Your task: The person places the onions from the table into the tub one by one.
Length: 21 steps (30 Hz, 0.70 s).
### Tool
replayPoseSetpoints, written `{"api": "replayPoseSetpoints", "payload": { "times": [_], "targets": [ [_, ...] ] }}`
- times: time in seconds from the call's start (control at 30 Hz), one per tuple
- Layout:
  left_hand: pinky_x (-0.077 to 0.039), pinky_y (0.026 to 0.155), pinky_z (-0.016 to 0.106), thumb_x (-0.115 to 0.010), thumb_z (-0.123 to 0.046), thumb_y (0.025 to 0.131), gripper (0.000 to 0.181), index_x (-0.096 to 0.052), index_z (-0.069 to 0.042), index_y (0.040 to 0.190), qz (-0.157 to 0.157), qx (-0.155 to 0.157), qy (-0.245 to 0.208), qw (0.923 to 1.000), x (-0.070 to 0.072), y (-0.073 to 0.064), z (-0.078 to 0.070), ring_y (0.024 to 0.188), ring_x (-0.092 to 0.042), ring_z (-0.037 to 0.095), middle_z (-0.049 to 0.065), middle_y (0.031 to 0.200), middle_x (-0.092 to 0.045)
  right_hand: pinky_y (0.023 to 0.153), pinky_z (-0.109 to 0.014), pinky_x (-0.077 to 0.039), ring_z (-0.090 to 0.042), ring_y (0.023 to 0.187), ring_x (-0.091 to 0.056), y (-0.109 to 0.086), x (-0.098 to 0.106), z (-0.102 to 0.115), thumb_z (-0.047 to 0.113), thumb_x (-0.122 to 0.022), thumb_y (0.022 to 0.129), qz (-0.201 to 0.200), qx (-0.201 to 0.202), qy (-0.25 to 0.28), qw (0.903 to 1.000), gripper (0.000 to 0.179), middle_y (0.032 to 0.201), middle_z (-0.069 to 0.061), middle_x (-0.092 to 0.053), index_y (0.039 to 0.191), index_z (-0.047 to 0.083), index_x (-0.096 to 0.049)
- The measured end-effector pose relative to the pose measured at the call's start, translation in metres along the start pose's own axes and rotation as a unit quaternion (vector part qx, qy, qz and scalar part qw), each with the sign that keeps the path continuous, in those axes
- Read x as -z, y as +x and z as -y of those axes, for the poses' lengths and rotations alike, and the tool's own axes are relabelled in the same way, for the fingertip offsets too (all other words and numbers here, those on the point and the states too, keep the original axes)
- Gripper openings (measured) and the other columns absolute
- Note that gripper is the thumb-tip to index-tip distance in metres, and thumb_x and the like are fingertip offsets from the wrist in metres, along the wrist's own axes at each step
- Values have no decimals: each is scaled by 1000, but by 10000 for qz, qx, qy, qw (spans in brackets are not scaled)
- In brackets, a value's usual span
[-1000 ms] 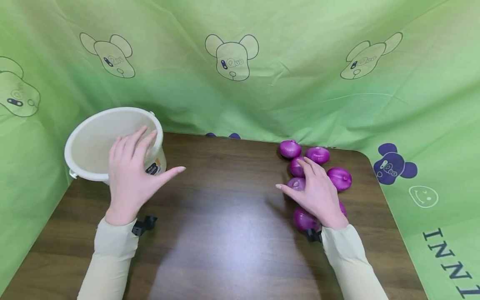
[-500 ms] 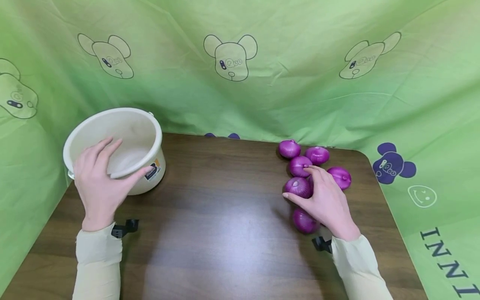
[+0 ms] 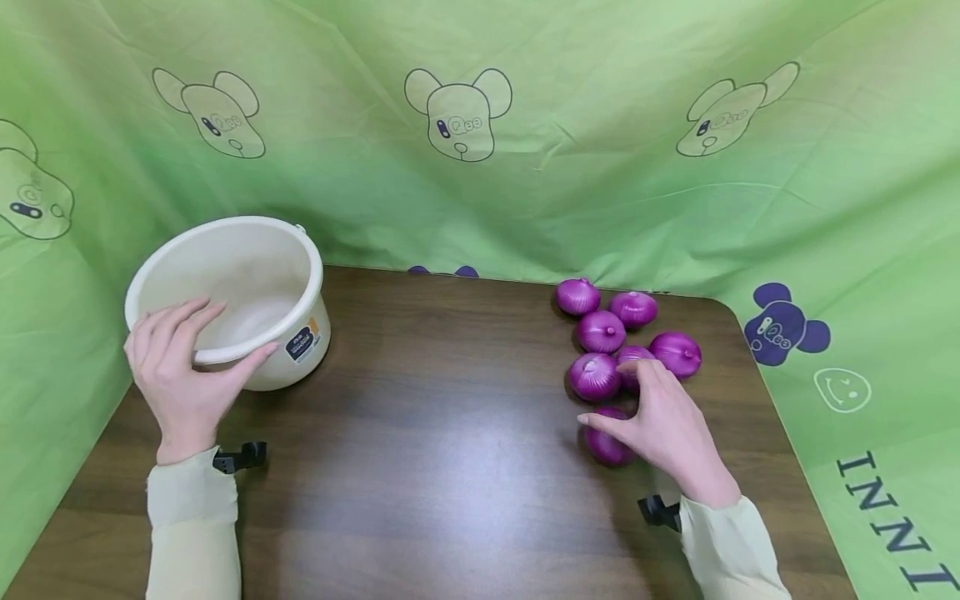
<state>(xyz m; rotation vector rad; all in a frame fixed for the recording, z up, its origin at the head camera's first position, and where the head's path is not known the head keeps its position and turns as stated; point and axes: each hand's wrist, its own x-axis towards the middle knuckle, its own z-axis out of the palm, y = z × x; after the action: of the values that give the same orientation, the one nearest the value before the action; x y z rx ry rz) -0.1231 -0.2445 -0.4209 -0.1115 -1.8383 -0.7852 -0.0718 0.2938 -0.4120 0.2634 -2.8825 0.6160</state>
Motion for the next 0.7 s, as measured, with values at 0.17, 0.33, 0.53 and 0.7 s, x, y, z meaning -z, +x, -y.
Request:
{"api": "replayPoseSetpoints", "payload": {
  "times": [0.17, 0.33, 0.53, 0.7],
  "targets": [
    [-38, 102, 44, -84, -70, 61, 74, -78, -1, 86, -299, -15, -6, 9996, 0, -5, 5, 94, -60, 42, 14, 92, -75, 79, -52, -52, -32, 94, -60, -7, 0, -3, 55, -93, 66, 154, 97, 51, 9998, 74, 106, -10, -62, 110, 6, -58],
    [-38, 97, 41, -84, -70, 62, 71, -69, -1, 66, -431, -75, -112, 9990, -1, -9, 8, 80, -52, 45, 16, 69, -65, 84, -55, -53, -37, 99, -63, -12, -1, -6, 53, -94, 65, 664, 4, 60, 9978, 77, 107, -16, -66, 113, 2, -61],
    [-36, 90, 37, -84, -67, 65, 71, -56, -3, 56, -667, -164, -288, 9972, -6, -12, 6, 73, -45, 47, 15, 59, -49, 88, -55, -54, -35, 104, -64, -14, -6, -9, 42, -97, 62, 1009, -30, 80, 9949, 75, 111, -14, -67, 116, 2, -64],
    [-32, 87, 32, -86, -64, 65, 69, -57, -2, 55, -945, -183, -455, 9943, -12, -13, 1, 68, -41, 46, 14, 57, -46, 88, -55, -55, -35, 103, -64, -15, -9, -10, 31, -99, 59, 1101, 73, 36, 9939, 71, 110, -14, -67, 114, 2, -64]
  ]
}}
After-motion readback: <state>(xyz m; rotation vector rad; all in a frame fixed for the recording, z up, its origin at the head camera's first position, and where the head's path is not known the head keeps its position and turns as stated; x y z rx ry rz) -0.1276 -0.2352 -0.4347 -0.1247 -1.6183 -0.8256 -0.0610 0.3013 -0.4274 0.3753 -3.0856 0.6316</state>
